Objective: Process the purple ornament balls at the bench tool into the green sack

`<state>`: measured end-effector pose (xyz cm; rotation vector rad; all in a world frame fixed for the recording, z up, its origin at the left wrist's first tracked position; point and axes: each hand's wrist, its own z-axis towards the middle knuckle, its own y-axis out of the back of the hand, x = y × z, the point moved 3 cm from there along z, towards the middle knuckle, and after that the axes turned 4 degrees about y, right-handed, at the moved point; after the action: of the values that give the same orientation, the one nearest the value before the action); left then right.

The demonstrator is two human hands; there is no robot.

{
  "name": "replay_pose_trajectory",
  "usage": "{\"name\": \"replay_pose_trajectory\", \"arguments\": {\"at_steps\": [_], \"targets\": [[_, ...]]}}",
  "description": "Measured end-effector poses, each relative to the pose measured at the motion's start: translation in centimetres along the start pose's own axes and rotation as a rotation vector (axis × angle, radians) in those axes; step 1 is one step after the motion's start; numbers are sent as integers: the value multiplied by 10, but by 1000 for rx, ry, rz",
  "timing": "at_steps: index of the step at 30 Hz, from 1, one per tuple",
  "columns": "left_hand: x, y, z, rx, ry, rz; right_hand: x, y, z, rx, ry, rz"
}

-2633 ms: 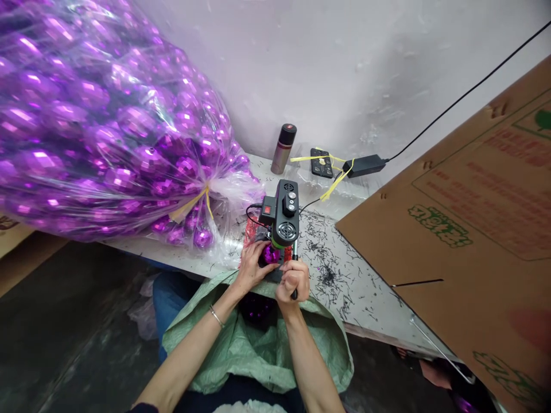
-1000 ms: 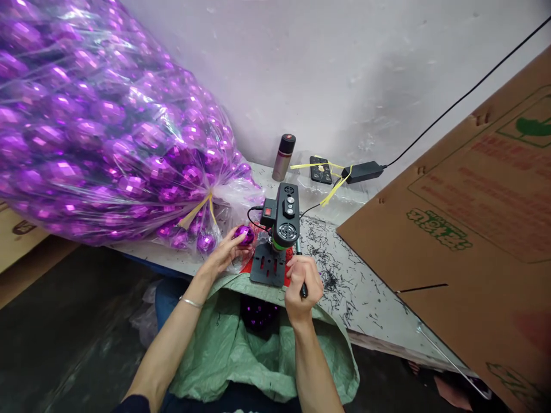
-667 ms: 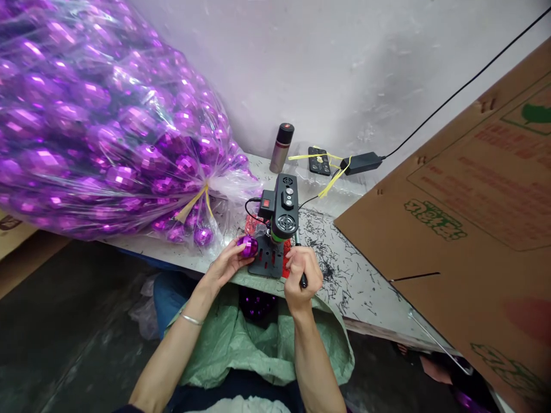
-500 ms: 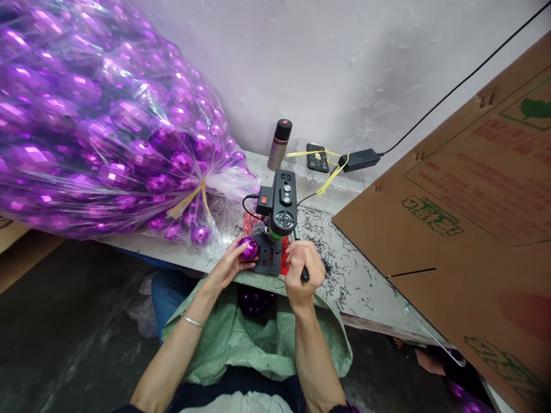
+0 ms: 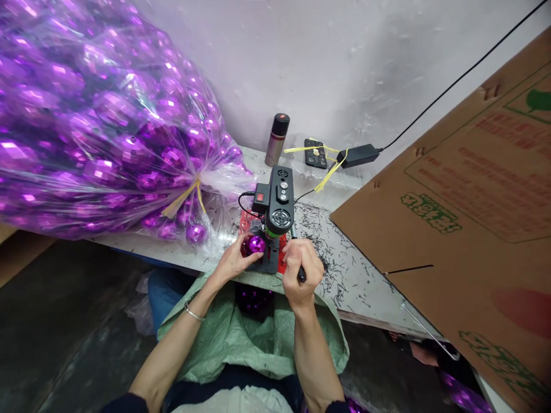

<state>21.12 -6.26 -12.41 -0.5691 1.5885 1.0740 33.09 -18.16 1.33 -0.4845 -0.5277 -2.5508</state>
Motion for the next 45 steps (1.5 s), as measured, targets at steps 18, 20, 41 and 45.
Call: {"name": "replay_pose_trajectory", "arguments": {"at_steps": [18, 20, 41, 45], "targets": [[9, -36, 10, -111, -268, 259, -1, -1, -6, -2, -7, 11], [10, -36, 9, -115, -274, 259, -3, -2, -12, -13, -2, 8], [11, -39, 8, -169, -327, 299, -32, -21, -68, -122, 35, -29], [12, -40, 9, -172, -335, 287, -36, -23, -73, -146, 41, -21]]}}
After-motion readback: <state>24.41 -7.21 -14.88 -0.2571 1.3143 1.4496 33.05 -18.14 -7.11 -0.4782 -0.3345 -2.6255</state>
